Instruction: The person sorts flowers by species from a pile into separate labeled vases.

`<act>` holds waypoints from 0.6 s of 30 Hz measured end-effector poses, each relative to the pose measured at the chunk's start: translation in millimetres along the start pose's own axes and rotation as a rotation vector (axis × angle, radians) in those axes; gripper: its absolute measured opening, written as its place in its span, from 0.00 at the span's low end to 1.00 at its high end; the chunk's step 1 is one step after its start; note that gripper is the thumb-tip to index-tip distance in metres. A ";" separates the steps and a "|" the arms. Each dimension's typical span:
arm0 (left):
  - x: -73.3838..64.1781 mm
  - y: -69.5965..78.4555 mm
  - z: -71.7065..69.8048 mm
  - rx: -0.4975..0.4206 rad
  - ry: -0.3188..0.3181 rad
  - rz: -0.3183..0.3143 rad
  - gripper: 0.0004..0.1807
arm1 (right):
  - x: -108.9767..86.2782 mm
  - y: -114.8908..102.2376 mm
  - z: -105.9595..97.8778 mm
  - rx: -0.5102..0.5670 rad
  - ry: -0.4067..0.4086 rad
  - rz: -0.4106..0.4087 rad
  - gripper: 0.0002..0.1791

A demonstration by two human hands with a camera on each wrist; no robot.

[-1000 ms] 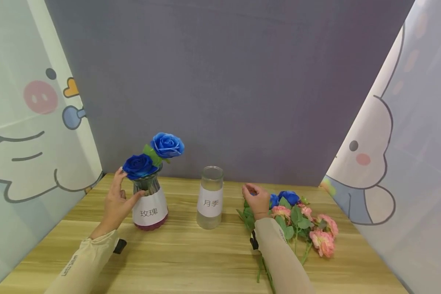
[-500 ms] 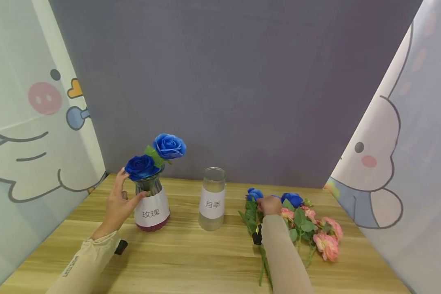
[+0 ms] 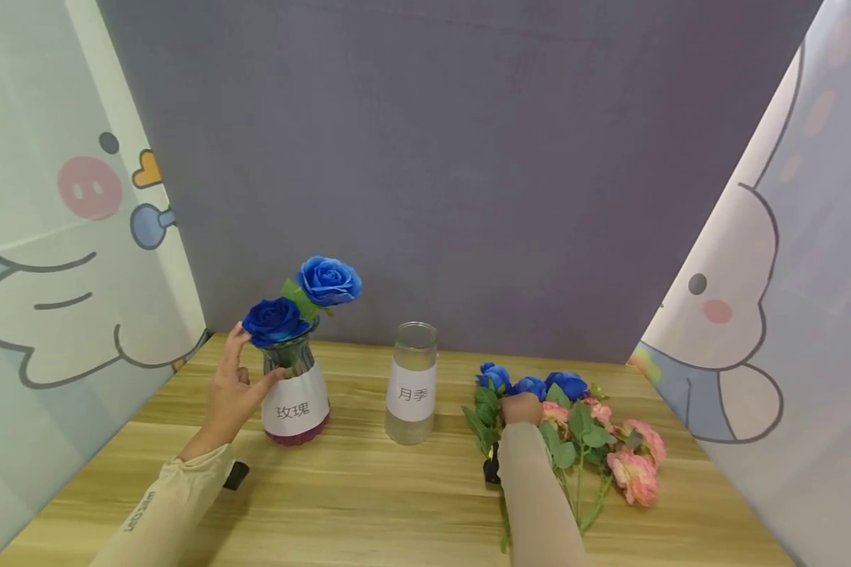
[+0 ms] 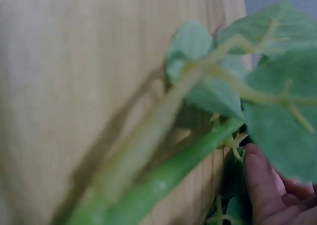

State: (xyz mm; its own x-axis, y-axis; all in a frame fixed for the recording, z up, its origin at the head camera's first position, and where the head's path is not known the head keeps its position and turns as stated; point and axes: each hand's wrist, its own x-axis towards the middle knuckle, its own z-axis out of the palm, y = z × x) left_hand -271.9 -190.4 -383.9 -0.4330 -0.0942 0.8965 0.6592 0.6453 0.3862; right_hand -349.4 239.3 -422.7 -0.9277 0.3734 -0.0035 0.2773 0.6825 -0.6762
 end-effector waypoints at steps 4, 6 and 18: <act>0.0 -0.4 -0.5 0.012 0.000 -0.005 0.39 | -3.6 -2.3 3.2 -0.008 -0.014 -0.013 0.19; 0.2 -0.4 -0.6 0.015 -0.002 -0.010 0.37 | -5.5 -3.8 4.3 -0.021 -0.030 -0.021 0.22; -0.2 0.3 -0.3 -0.006 0.003 -0.001 0.38 | -9.1 -10.9 8.1 -0.047 -0.109 -0.090 0.16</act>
State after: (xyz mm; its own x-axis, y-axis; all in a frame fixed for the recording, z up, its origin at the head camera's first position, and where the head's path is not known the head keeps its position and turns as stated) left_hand -271.3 -190.4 -383.9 -0.4314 -0.0973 0.8969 0.6624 0.6407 0.3882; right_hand -346.0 223.4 -421.2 -0.9703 0.2407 -0.0255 0.2004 0.7397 -0.6425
